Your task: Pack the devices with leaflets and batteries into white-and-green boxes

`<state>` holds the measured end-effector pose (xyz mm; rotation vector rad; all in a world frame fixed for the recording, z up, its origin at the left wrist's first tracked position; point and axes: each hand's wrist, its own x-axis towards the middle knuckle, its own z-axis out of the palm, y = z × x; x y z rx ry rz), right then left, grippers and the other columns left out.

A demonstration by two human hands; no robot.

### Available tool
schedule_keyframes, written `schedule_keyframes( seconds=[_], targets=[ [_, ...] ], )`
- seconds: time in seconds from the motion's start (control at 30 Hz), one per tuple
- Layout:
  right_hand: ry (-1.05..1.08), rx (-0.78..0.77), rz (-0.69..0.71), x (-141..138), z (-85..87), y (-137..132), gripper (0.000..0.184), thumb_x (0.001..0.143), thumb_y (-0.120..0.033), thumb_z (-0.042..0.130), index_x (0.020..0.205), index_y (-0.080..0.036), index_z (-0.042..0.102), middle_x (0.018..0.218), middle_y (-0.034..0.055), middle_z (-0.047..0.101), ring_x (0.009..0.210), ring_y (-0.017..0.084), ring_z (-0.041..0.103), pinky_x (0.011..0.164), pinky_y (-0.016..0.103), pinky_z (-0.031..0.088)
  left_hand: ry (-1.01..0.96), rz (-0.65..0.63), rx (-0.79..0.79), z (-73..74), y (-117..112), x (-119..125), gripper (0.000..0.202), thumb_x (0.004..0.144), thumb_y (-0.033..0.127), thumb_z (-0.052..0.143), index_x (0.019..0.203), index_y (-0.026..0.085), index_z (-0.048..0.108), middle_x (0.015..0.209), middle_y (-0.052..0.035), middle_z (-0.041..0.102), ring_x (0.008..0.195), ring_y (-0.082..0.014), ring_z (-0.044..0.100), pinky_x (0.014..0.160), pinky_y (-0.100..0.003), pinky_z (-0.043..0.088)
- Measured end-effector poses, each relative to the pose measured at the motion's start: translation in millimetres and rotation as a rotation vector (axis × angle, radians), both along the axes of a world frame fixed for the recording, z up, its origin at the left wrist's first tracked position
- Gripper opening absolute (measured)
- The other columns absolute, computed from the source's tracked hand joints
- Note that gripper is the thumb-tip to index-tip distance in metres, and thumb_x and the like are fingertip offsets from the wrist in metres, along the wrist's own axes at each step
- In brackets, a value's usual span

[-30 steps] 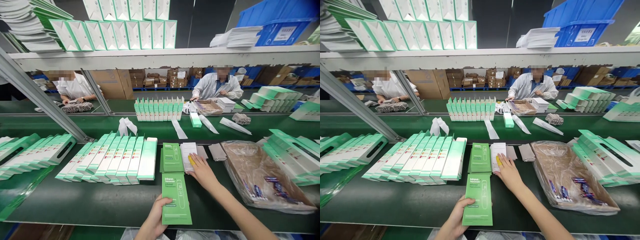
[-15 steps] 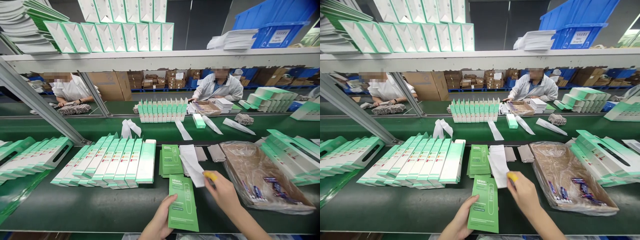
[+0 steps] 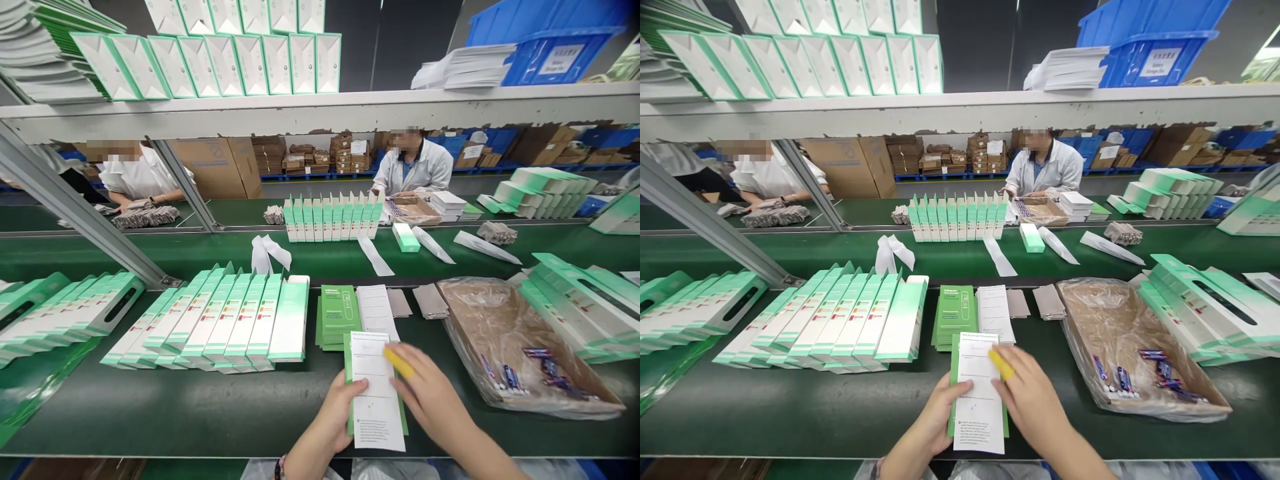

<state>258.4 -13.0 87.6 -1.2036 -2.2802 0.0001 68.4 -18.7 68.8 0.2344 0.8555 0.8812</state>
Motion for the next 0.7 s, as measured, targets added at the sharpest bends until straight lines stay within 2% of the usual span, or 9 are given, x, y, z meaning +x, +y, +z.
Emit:
schedule_keyframes(
  seconds=[0.07, 0.13, 0.2, 0.27, 0.37, 0.43, 0.5, 0.6, 0.7],
  targets=[
    [-0.052, -0.034, -0.038, 1, 1.3, 18, 0.046, 0.095, -0.024, 0.049, 0.139, -0.015, 0.047, 0.134, 0.0151, 0.06, 0.125, 0.029, 0.055, 0.102, 0.051, 0.048, 0.012, -0.062, 0.009, 2.0, -1, 0, 0.039, 0.072, 0.011, 0.07, 0.109, 0.011, 0.059, 0.088, -0.0117, 0.077, 0.082, -0.0285, 0.073, 0.071, -0.035, 0.054],
    [-0.103, -0.097, 0.008, -3, 0.4, 28, 0.044, 0.095, -0.021, 0.047, 0.138, -0.015, 0.048, 0.133, 0.0143, 0.06, 0.126, 0.028, 0.054, 0.108, 0.053, 0.041, 0.034, -0.105, 0.018, 3.5, -1, -1, 0.039, 0.072, 0.011, 0.069, 0.11, 0.011, 0.059, 0.087, -0.0117, 0.077, 0.08, -0.029, 0.074, 0.069, -0.036, 0.054],
    [-0.108, -0.159, 0.067, -6, -0.8, 33, 0.042, 0.095, -0.019, 0.046, 0.137, -0.015, 0.05, 0.131, 0.013, 0.062, 0.126, 0.026, 0.054, 0.112, 0.054, 0.035, 0.052, -0.116, 0.027, 3.8, 0, -3, 0.038, 0.075, 0.013, 0.068, 0.111, 0.011, 0.059, 0.087, -0.0117, 0.077, 0.079, -0.0287, 0.074, 0.069, -0.036, 0.055],
    [-0.064, -0.246, 0.059, -3, -1.7, 41, 0.038, 0.097, -0.021, 0.043, 0.134, -0.018, 0.053, 0.131, 0.0106, 0.062, 0.126, 0.024, 0.053, 0.113, 0.051, 0.035, 0.057, -0.118, 0.031, 3.4, 2, -5, 0.036, 0.076, 0.015, 0.069, 0.111, 0.011, 0.059, 0.088, -0.012, 0.077, 0.078, -0.0281, 0.074, 0.071, -0.037, 0.055],
    [0.018, -0.389, -0.201, 15, -6.3, 72, 0.036, 0.1, -0.022, 0.035, 0.127, -0.018, 0.058, 0.131, 0.0117, 0.061, 0.124, 0.024, 0.053, 0.108, 0.044, 0.041, 0.056, -0.125, 0.036, 3.7, 5, -6, 0.036, 0.076, 0.018, 0.07, 0.11, 0.012, 0.06, 0.093, -0.0124, 0.077, 0.084, -0.0285, 0.073, 0.08, -0.04, 0.054],
    [0.033, -0.439, -0.426, 26, -14.5, 102, 0.037, 0.099, -0.017, 0.034, 0.127, -0.011, 0.057, 0.128, 0.0205, 0.059, 0.122, 0.03, 0.054, 0.103, 0.047, 0.043, 0.06, -0.127, 0.032, 4.3, 6, -6, 0.035, 0.077, 0.018, 0.07, 0.111, 0.012, 0.06, 0.096, -0.0131, 0.076, 0.087, -0.0293, 0.073, 0.082, -0.042, 0.054],
    [0.025, -0.476, -0.558, 32, -26.3, 132, 0.036, 0.097, -0.016, 0.041, 0.128, -0.005, 0.054, 0.122, 0.0257, 0.058, 0.116, 0.034, 0.057, 0.097, 0.052, 0.045, 0.073, -0.132, 0.02, 4.2, 6, -6, 0.035, 0.079, 0.017, 0.067, 0.112, 0.011, 0.058, 0.097, -0.0143, 0.076, 0.087, -0.0293, 0.073, 0.08, -0.041, 0.054],
    [0.044, -0.551, -0.656, 32, -43.5, 163, 0.036, 0.094, -0.025, 0.056, 0.128, -0.012, 0.054, 0.119, 0.0156, 0.06, 0.106, 0.028, 0.061, 0.091, 0.049, 0.05, 0.097, -0.139, -0.014, 1.2, 2, -9, 0.035, 0.08, 0.014, 0.064, 0.113, 0.01, 0.055, 0.095, -0.0147, 0.076, 0.083, -0.0281, 0.073, 0.077, -0.04, 0.055],
    [0.111, -0.593, -0.659, 33, -49.0, 174, 0.036, 0.092, -0.034, 0.06, 0.124, -0.017, 0.056, 0.118, 0.0076, 0.061, 0.099, 0.022, 0.063, 0.087, 0.044, 0.052, 0.1, -0.099, -0.039, -2.6, 0, -15, 0.039, 0.078, 0.012, 0.064, 0.115, 0.01, 0.053, 0.092, -0.0137, 0.076, 0.08, -0.0271, 0.073, 0.076, -0.039, 0.055]
  ],
)
